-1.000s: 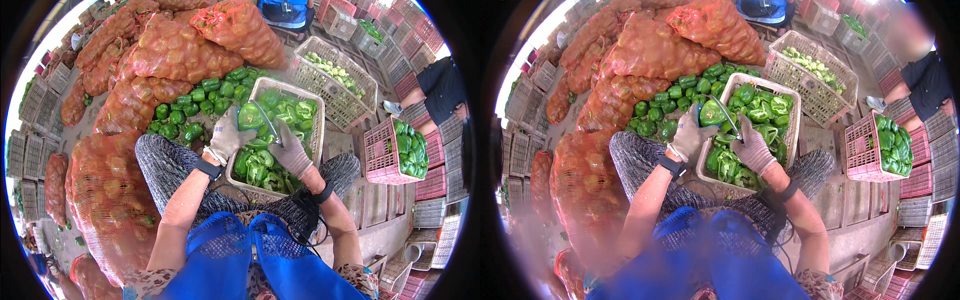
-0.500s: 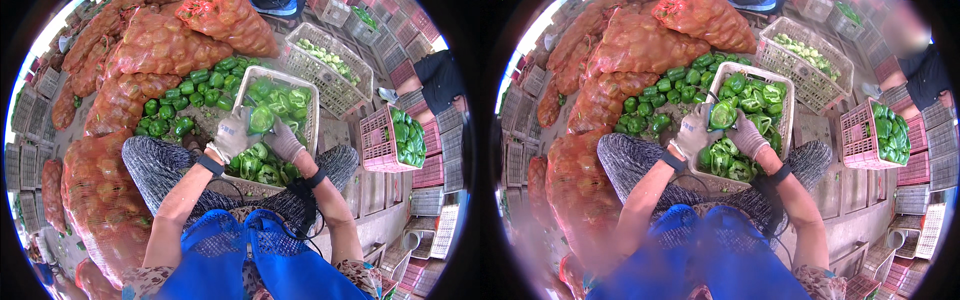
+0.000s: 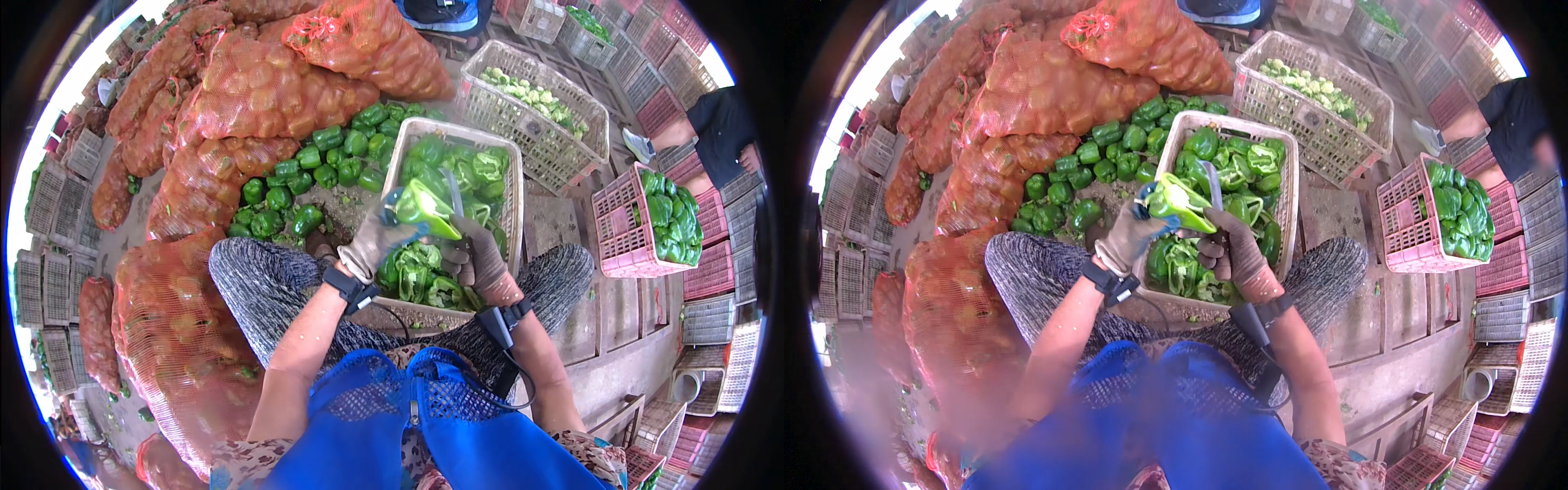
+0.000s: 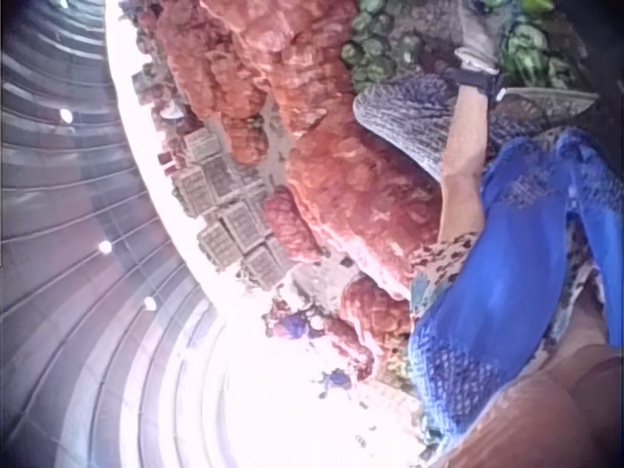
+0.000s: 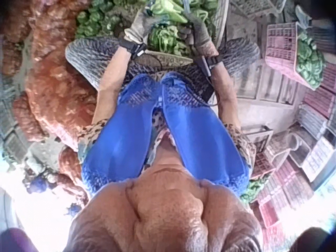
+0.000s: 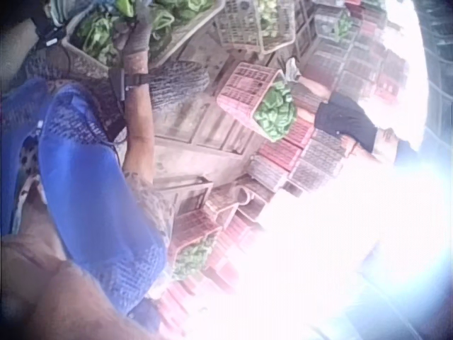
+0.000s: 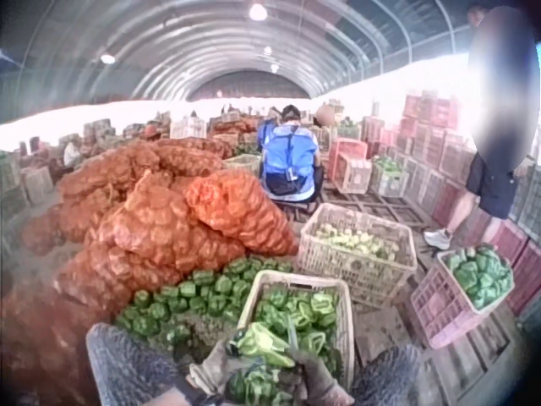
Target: The person prepares green bell peppers by hand and using a knife, removing seeds and cores, and placing processed pieces into a plastic bin.
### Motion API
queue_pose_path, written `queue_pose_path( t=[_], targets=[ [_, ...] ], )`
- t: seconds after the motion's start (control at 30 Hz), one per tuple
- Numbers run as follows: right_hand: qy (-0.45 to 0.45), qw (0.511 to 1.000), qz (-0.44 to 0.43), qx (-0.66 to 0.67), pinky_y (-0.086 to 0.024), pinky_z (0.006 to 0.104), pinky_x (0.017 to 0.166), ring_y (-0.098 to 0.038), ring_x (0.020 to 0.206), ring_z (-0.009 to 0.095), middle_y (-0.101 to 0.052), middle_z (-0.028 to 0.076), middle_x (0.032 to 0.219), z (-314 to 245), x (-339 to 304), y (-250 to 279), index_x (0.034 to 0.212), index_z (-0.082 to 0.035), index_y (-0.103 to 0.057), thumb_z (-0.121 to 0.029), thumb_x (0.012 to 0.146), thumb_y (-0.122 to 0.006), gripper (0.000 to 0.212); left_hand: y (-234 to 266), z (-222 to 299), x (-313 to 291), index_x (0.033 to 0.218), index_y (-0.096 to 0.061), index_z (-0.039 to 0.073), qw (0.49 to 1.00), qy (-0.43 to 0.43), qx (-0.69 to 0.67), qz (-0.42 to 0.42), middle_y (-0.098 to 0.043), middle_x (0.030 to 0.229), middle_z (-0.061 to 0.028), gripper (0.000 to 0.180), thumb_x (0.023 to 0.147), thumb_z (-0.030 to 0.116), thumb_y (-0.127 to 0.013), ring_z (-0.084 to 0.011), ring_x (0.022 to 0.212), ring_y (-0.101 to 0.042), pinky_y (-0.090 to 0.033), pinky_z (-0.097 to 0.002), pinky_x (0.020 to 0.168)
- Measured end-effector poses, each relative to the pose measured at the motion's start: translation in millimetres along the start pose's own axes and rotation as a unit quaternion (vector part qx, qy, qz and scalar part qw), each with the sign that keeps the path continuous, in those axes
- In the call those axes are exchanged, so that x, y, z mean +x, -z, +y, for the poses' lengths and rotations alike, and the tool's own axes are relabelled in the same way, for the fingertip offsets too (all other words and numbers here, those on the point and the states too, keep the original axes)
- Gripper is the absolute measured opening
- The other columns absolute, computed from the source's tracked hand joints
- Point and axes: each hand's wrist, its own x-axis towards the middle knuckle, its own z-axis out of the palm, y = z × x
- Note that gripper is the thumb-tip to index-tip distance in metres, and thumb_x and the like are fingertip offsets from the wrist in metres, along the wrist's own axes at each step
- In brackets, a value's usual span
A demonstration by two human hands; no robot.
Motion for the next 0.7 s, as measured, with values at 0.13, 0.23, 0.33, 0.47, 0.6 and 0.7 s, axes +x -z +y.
queue_pose_path(
  t=[0.13, 0.23, 0.33, 0.47, 0.6, 0.7],
  targets=[
    [-0.019, 1.0, 0.014, 0.002, -0.03, 0.0227, 0.035, -0.04, 0.041, 0.008, -0.045, -0.003, 0.051, 8, 1, 22, 0.085, -0.009, -0.056, -0.028, 0.088, -0.055, 0.019, 8, 2, -5, 0.135, -0.042, 0.003, 0.959, -0.046, 0.277, 0.034, -0.06, 0.117, -0.0051, 0.066, 0.078, -0.006, -0.073, -0.0204, 0.103, -0.061, -0.051, -0.0337, 0.094],
    [0.098, 0.979, 0.169, -0.054, -0.037, 0.0284, 0.036, -0.041, 0.038, 0.012, -0.054, 0.003, 0.066, 9, 11, 11, 0.098, -0.004, -0.053, -0.012, 0.082, -0.062, 0.021, 6, 3, -7, 0.136, -0.042, 0.004, 0.96, 0.007, 0.266, 0.088, -0.064, 0.108, -0.0111, 0.074, 0.075, 0.019, -0.081, -0.0259, 0.101, -0.062, -0.051, -0.0333, 0.092],
    [0.18, 0.944, 0.203, -0.191, -0.037, 0.0242, 0.041, -0.046, 0.046, 0.007, -0.055, -0.001, 0.066, 25, 20, 12, 0.102, 0.003, -0.062, -0.004, 0.076, -0.07, 0.028, -8, 12, -11, 0.133, -0.042, 0.003, 0.841, 0.054, 0.521, 0.134, -0.065, 0.106, -0.0245, 0.078, 0.076, 0.043, -0.077, -0.037, 0.098, -0.065, -0.052, -0.0418, 0.084],
    [0.263, 0.908, 0.172, -0.278, -0.034, 0.0235, 0.045, -0.044, 0.053, 0.004, -0.053, -0.003, 0.067, 36, 11, -9, 0.1, 0.002, -0.062, -0.004, 0.076, -0.071, 0.026, -15, -5, -13, 0.135, -0.04, 0.001, 0.863, 0.048, 0.491, 0.112, -0.062, 0.11, -0.0275, 0.075, 0.078, 0.036, -0.075, -0.04, 0.103, -0.061, -0.049, -0.0429, 0.089],
    [0.304, 0.866, 0.218, -0.331, -0.038, 0.0231, 0.051, -0.043, 0.057, 0.004, -0.053, -0.003, 0.067, 43, 11, 10, 0.095, 0.001, -0.064, -0.006, 0.074, -0.072, 0.024, -12, -33, -13, 0.141, -0.033, 0.001, 0.876, 0.059, 0.468, 0.102, -0.058, 0.12, -0.0273, 0.082, 0.079, 0.035, -0.075, -0.0367, 0.112, -0.058, -0.046, -0.0403, 0.095],
    [0.31, 0.863, 0.21, -0.34, -0.04, 0.0245, 0.047, -0.045, 0.051, 0.005, -0.054, -0.003, 0.064, 50, 11, 24, 0.097, 0.001, -0.063, -0.007, 0.073, -0.075, 0.028, -9, -61, -11, 0.142, -0.031, 0.001, 0.919, 0.039, 0.384, 0.083, -0.06, 0.12, -0.0219, 0.082, 0.08, 0.028, -0.076, -0.0305, 0.11, -0.059, -0.046, -0.0374, 0.094]
  ],
)
